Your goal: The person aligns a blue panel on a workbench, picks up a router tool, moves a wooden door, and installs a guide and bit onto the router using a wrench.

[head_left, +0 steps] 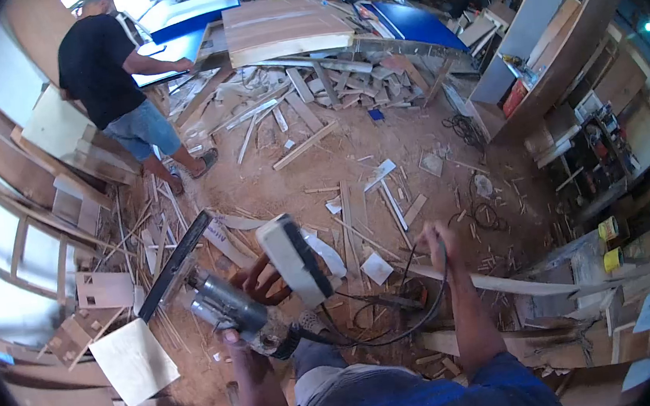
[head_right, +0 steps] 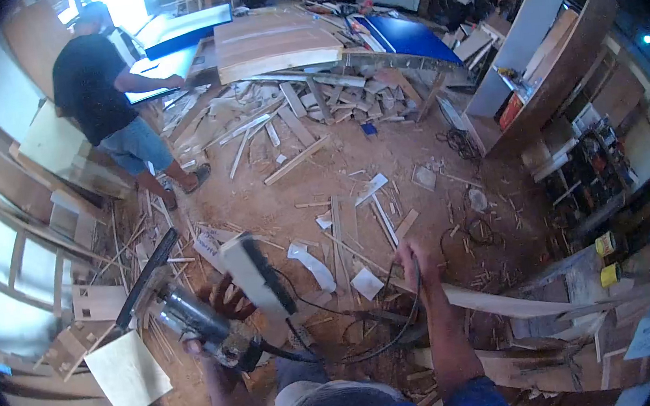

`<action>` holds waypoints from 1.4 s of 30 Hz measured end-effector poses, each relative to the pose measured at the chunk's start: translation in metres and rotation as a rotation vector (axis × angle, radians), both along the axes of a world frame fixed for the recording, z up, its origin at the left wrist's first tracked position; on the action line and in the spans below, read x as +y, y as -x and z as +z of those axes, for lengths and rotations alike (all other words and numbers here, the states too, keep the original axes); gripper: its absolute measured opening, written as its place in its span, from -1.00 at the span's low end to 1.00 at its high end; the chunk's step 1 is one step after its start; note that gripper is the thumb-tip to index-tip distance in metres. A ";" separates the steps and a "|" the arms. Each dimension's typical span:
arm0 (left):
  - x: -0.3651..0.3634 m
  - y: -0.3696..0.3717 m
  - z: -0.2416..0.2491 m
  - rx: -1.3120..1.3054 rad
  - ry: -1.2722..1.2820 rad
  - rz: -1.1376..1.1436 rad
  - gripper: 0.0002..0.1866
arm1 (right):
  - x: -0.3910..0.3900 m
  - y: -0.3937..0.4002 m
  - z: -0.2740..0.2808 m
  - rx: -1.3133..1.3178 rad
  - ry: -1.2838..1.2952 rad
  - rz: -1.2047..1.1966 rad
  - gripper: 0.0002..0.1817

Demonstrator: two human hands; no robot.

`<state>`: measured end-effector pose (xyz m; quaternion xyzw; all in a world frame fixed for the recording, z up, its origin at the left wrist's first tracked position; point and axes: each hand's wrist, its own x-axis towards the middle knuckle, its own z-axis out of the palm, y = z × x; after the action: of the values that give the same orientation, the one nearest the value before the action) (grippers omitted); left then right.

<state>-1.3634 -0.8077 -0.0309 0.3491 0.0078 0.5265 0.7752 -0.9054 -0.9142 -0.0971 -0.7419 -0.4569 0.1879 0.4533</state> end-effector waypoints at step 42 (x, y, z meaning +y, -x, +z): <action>0.601 -0.765 -0.007 0.539 0.074 -1.465 -0.16 | 0.479 -0.258 0.063 -0.134 -0.157 -0.995 -0.59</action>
<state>-0.5980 -0.2070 -0.0383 0.3549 -0.0193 -0.2231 0.9077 -0.6479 -0.4351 -0.0342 -0.8439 -0.0890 -0.1339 0.5118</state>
